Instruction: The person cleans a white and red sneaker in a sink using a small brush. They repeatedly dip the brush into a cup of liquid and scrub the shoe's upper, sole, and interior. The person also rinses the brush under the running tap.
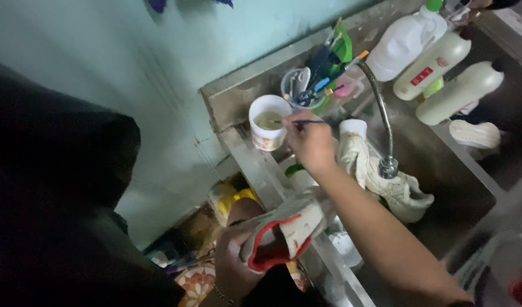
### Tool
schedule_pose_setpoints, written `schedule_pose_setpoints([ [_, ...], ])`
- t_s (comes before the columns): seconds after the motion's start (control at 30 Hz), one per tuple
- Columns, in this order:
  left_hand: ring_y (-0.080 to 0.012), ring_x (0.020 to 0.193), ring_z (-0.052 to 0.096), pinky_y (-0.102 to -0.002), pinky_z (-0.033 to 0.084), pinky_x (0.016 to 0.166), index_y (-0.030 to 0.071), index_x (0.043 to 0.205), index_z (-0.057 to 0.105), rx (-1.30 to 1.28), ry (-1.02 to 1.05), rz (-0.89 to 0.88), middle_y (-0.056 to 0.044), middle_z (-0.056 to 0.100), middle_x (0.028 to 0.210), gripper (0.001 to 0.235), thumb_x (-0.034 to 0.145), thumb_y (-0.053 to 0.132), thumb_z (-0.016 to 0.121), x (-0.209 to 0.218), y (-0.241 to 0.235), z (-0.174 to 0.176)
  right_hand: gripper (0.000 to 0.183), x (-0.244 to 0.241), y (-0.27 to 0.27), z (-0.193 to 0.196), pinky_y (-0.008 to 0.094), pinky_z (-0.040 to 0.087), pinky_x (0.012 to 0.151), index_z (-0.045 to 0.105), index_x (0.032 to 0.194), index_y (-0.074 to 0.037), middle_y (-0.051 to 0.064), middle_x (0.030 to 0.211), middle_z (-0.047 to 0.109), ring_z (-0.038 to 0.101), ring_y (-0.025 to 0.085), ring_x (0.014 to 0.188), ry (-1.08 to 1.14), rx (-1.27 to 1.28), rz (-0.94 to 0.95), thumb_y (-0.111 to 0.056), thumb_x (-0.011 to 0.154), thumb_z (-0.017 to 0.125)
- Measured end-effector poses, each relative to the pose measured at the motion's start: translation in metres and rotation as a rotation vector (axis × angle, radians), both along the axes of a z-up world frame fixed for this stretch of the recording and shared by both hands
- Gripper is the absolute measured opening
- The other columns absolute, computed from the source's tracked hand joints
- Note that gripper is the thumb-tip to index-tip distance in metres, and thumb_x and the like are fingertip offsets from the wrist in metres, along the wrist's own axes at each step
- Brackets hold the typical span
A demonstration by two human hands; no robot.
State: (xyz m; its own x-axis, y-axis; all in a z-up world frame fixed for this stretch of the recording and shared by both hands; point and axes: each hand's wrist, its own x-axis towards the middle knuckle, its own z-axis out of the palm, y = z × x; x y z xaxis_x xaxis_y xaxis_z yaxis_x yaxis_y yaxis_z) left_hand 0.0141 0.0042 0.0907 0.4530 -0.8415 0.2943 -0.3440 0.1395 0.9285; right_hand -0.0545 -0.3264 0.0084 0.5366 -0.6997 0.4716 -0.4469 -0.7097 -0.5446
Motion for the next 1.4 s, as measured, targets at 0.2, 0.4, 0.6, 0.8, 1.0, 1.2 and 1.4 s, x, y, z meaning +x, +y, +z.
schedule_pose_setpoints([
  [0.2, -0.0398, 0.128, 0.089, -0.051, 0.071, 0.111, 0.005, 0.137, 0.082, -0.111, -0.295, 0.154, -0.020, 0.090, 0.140, 0.076, 0.079, 0.038, 0.118, -0.002, 0.027, -0.094, 0.016, -0.033, 0.031, 0.042, 0.035, 0.071, 0.082, 0.078, 0.117, -0.008, 0.014, 0.103, 0.086, 0.086, 0.023, 0.090, -0.496, 0.282, -0.110, -0.019, 0.120, 0.090],
  [0.4, -0.0369, 0.131, 0.092, -0.049, 0.070, 0.118, 0.008, 0.133, 0.094, -0.058, -0.218, -0.015, -0.015, 0.094, 0.139, 0.046, 0.095, 0.034, 0.097, 0.002, 0.024, -0.094, 0.018, -0.074, 0.023, 0.038, 0.041, 0.083, 0.091, 0.077, 0.111, -0.008, 0.016, 0.104, 0.085, 0.094, 0.029, 0.093, -0.817, 0.610, -0.215, -0.020, 0.115, 0.090],
  [0.6, -0.0437, 0.131, 0.087, -0.057, 0.069, 0.119, 0.002, 0.131, 0.087, -0.160, -0.505, 0.111, -0.019, 0.090, 0.140, 0.044, 0.101, 0.034, 0.097, -0.007, 0.040, -0.131, 0.032, -0.162, 0.081, 0.085, 0.033, 0.058, 0.099, 0.082, 0.096, -0.011, 0.003, 0.092, 0.078, 0.074, 0.016, 0.094, -0.908, 0.862, 0.038, -0.016, 0.126, 0.072],
  [0.8, -0.0382, 0.134, 0.087, -0.056, 0.071, 0.119, 0.007, 0.140, 0.080, -0.136, -0.556, 0.098, -0.016, 0.087, 0.146, 0.062, 0.097, 0.042, 0.107, -0.004, 0.053, -0.148, 0.024, -0.246, 0.136, 0.026, 0.035, 0.069, 0.090, 0.070, 0.111, -0.016, 0.014, 0.091, 0.077, 0.083, 0.024, 0.085, -0.994, 0.812, -0.288, 0.005, 0.119, 0.080],
  [1.0, -0.0372, 0.132, 0.088, -0.056, 0.069, 0.121, 0.011, 0.142, 0.072, -0.230, -0.588, 0.147, -0.015, 0.087, 0.146, 0.054, 0.107, 0.041, 0.100, -0.009, 0.050, -0.140, 0.027, -0.256, 0.152, 0.024, 0.036, 0.074, 0.083, 0.064, 0.114, -0.014, 0.013, 0.091, 0.077, 0.088, 0.025, 0.084, -0.915, 0.741, -0.411, 0.005, 0.118, 0.084],
  [1.2, -0.0363, 0.135, 0.087, -0.054, 0.067, 0.120, 0.012, 0.148, 0.064, -0.209, -0.657, 0.194, -0.014, 0.085, 0.149, 0.076, 0.102, 0.059, 0.103, -0.012, 0.053, -0.146, 0.029, -0.256, 0.152, 0.016, 0.041, 0.077, 0.085, 0.064, 0.112, -0.014, 0.014, 0.096, 0.078, 0.089, 0.031, 0.085, -0.902, 0.774, -0.395, 0.005, 0.117, 0.084],
  [1.4, -0.0343, 0.136, 0.087, -0.053, 0.067, 0.123, 0.013, 0.150, 0.064, -0.208, -0.651, 0.189, -0.013, 0.084, 0.150, 0.078, 0.103, 0.066, 0.098, -0.012, 0.054, -0.148, 0.029, -0.258, 0.150, 0.009, 0.041, 0.076, 0.084, 0.064, 0.111, -0.015, 0.012, 0.098, 0.078, 0.088, 0.030, 0.086, -0.908, 0.772, -0.372, 0.005, 0.117, 0.084],
])
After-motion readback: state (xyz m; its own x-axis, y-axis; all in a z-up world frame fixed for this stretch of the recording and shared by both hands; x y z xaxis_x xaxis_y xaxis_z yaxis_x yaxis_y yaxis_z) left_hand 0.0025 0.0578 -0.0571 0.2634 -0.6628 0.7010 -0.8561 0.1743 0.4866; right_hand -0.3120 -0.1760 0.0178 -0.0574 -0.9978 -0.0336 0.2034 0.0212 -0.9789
